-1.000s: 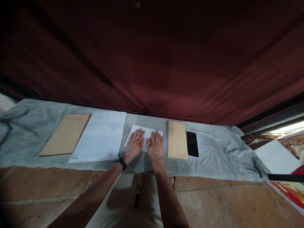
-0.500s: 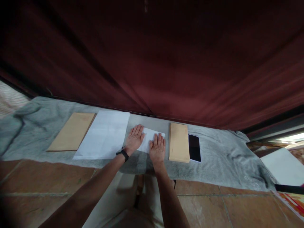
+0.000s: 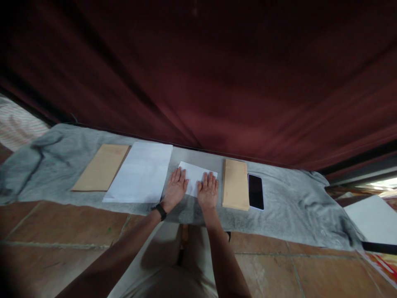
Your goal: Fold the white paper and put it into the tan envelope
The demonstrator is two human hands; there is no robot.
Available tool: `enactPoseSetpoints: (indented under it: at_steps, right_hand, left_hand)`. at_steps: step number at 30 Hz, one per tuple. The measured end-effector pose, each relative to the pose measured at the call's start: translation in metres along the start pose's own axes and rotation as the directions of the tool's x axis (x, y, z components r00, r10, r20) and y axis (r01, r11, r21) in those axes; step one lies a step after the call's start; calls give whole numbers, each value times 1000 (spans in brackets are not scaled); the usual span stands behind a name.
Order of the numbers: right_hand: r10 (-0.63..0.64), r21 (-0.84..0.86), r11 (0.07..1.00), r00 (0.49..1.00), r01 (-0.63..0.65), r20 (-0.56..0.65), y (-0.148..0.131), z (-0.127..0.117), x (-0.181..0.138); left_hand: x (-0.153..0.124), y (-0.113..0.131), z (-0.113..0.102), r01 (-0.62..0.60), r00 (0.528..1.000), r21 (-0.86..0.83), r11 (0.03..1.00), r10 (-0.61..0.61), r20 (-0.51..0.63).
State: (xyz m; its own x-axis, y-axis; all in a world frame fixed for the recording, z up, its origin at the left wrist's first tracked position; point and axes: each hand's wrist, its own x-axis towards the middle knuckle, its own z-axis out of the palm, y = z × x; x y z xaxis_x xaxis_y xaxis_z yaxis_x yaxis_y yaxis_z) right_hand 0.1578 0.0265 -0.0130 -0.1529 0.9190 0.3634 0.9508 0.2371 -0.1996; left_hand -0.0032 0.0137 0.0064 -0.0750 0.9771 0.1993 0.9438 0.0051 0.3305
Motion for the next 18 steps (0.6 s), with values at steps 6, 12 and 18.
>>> enactPoseSetpoints:
  at_steps: [6, 12, 18]
  right_hand:
    - [10, -14, 1000, 1000, -10, -1, -1, -3, 0]
    - [21, -13, 1000, 999, -21, 44, 0, -5, 2]
    - [11, 29, 1000, 1000, -11, 15, 5, -7, 6]
  left_hand:
    - [11, -2, -20, 165, 986, -57, 985, -167, -26]
    - [36, -7, -46, 374, 922, -83, 924, -361, 139]
    - [33, -15, -44, 421, 894, -153, 894, -381, 234]
